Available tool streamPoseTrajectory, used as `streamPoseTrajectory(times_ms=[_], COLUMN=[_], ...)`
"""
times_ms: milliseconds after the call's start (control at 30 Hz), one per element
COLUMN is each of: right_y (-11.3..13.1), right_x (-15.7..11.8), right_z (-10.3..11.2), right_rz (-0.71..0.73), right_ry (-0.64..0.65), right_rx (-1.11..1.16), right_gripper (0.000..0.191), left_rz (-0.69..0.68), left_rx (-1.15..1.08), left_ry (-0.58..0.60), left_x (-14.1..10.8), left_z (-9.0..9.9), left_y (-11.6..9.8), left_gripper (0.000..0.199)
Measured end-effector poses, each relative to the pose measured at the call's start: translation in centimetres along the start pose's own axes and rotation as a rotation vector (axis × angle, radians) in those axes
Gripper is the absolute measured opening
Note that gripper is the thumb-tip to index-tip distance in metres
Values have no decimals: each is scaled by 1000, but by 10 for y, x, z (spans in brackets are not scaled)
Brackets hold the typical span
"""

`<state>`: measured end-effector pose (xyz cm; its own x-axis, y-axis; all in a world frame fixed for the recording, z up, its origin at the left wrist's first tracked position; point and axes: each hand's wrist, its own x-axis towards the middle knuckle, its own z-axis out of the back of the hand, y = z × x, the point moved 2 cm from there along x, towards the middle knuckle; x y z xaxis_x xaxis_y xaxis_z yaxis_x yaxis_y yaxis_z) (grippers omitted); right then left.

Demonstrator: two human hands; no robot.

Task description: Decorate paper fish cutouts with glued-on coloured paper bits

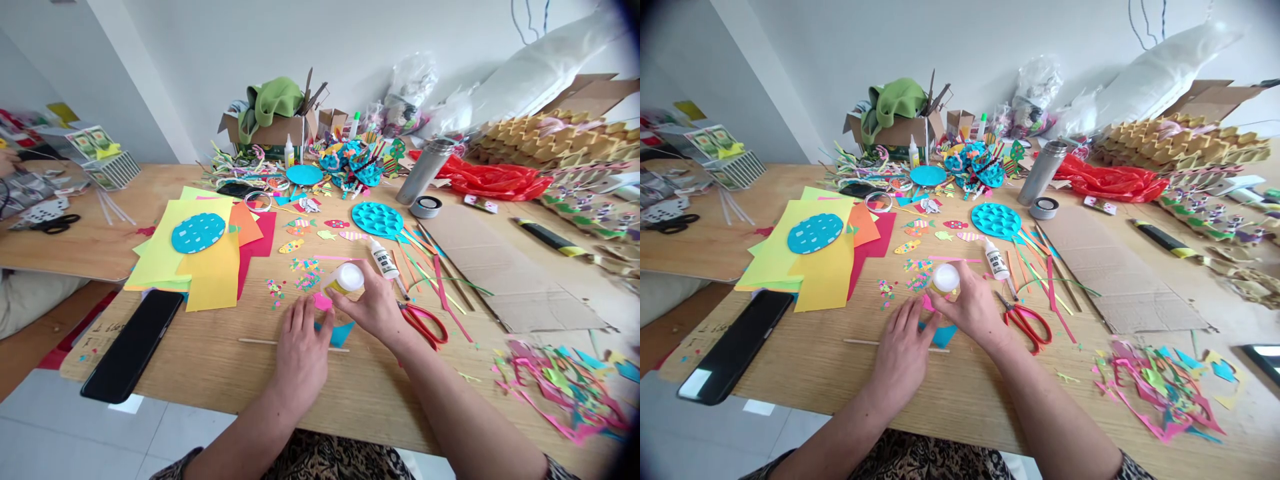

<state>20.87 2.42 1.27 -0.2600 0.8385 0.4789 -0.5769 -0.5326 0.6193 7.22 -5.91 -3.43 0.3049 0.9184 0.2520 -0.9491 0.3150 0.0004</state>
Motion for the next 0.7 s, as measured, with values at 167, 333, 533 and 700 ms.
streamPoseTrajectory(times_ms=[167, 333, 533, 700], right_y=[2, -1, 1, 2], right_x=[1, 1, 1, 0], right_z=[0, 3, 7, 6], right_rz=[-10, -34, -3, -11], right_ry=[5, -16, -14, 26], right_rx=[13, -40, -59, -31], right_gripper=[28, 29, 29, 29], left_rz=[-2, 4, -1, -5], left_rx=[8, 20, 14, 15], left_ry=[-11, 2, 7, 8], left_x=[0, 0, 0, 0], left_z=[-1, -1, 0, 0], left_y=[0, 0, 0, 0], left_gripper=[47, 47, 47, 46])
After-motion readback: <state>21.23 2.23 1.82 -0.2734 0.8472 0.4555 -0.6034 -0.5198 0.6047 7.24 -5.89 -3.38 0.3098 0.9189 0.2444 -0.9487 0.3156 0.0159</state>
